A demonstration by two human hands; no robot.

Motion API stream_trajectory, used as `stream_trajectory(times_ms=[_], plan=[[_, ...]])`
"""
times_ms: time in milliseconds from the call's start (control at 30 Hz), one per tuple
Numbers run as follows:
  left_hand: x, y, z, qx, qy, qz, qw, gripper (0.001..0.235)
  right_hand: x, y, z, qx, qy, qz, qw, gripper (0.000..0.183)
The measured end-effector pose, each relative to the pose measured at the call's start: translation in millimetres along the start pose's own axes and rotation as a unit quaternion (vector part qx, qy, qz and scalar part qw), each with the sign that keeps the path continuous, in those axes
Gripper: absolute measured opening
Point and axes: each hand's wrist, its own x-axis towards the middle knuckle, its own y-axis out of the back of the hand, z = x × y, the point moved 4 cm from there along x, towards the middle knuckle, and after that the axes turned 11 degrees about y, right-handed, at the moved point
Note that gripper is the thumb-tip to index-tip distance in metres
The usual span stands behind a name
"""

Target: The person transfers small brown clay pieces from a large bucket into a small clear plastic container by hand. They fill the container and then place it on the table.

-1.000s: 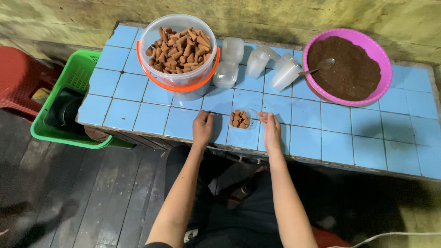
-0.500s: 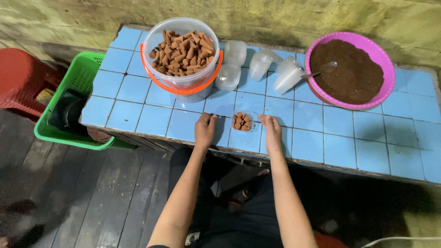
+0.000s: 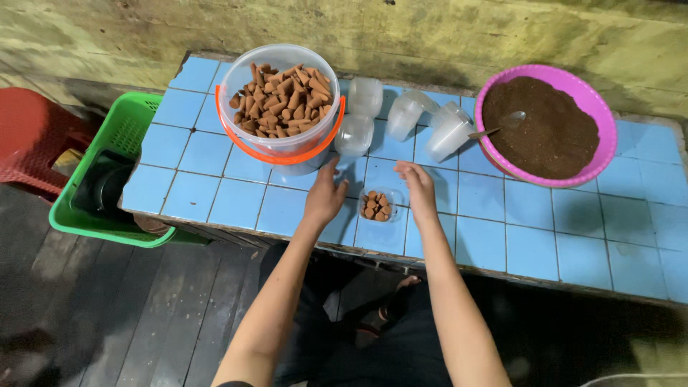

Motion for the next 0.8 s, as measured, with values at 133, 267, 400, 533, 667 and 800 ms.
stream_trajectory(times_ms=[133,267,400,533,667,800], plan=[[10.1,8.5,33.4,0.111,-0.035,0.005,0.993,0.07,24.2,-26.5,-23.7,-0.047,0.048,-0.085,0.994,0.037],[54.7,-17.1,-2.6,0.183,-0.013,0.006,0.983,0.065,36.8,-48.0,-13.1,-0.084,0.005,-0.168,0.982,0.051],[87.8,-37.2,-37.3,0.203,-0.014,0.067,0.977,0.046,29.4,-54.7,-35.7,-0.098,0.013,-0.197,0.976,0.052],[77.0,-33.5,-30.6,0.21,-0.04,0.127,0.969,0.029,23.9,-56.5,-42.7,-0.096,0.005,-0.206,0.974,0.052],[60.3,-31.1,-22.8,0.244,-0.144,0.266,0.922,0.017,22.8,-50.9,-47.4,-0.097,0.026,-0.183,0.978,0.054],[23.4,-8.9,12.0,0.194,-0.212,0.31,0.906,0.008,20.7,-37.2,-38.3,-0.028,0.089,-0.124,0.988,0.054]])
